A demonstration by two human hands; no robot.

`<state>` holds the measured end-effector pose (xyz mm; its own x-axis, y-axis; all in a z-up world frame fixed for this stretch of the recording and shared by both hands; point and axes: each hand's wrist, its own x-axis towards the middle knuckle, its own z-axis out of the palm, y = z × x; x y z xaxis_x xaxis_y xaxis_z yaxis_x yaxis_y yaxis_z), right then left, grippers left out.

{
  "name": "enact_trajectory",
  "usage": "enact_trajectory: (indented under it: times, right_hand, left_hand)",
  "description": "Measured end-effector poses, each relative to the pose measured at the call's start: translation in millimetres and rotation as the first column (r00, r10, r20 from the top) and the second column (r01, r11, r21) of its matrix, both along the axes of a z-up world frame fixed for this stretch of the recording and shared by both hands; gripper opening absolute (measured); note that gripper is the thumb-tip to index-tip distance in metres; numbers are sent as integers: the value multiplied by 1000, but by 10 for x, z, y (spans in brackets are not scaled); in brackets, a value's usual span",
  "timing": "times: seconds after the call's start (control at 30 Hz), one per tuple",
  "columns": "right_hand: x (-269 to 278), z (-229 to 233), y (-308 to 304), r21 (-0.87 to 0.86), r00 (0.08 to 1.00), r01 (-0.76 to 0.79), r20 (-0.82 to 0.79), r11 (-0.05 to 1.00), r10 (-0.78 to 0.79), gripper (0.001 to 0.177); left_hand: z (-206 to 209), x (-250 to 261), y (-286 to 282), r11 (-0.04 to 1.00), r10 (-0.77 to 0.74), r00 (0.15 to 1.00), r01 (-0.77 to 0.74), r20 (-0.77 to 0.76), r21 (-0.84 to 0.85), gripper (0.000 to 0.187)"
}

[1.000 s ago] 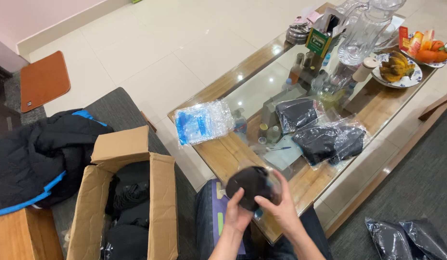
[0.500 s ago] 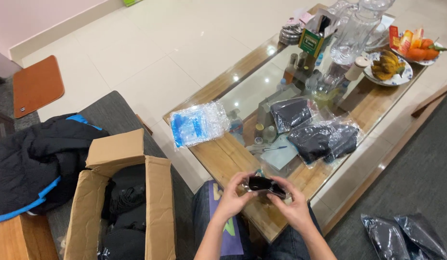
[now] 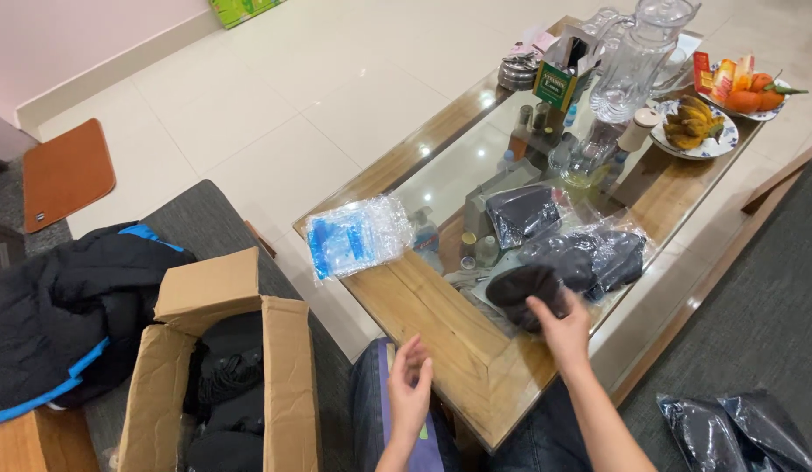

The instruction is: Inspecting and packing black fabric masks into a cardboard box

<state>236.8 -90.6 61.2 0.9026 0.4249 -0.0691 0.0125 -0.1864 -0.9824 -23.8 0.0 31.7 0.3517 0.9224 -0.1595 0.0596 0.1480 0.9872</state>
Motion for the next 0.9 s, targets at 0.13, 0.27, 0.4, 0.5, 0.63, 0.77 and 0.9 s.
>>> enact_trajectory:
  times: [0.13, 0.27, 0.4, 0.5, 0.63, 0.77, 0.9]
  right_hand:
    - [431, -178, 88, -57, 993, 77, 99, 995, -71, 33]
    - [812, -419, 210, -38, 988, 89, 133, 995, -83, 38]
    - [1049, -405, 293, -61, 991, 105, 89, 993, -99, 39]
    - [1266, -438, 357, -16, 994, 109, 35, 994, -108, 35]
    - [1262, -178, 336, -106, 994, 104, 57, 989, -98, 40]
    - [964, 237, 160, -233, 965, 190, 224, 954, -137, 82]
    - [584, 685, -75, -252, 942, 246, 288, 936, -171, 83]
  left_hand:
    - [-418, -207, -166, 978, 110, 994, -106, -14, 177, 34]
    - [-564, -286, -217, 952, 186, 982, -180, -1, 246, 29]
    - [-548, -294, -209, 961, 172, 984, -158, -42, 229, 29]
    - [-577, -266, -208, 958, 163, 986, -153, -21, 242, 29]
    - [-589, -260, -194, 962, 166, 984, -149, -58, 228, 31]
    - [-639, -256, -188, 967, 161, 984, -143, -70, 212, 30]
    - [-603, -243, -196, 978, 157, 982, -140, -103, 155, 29]
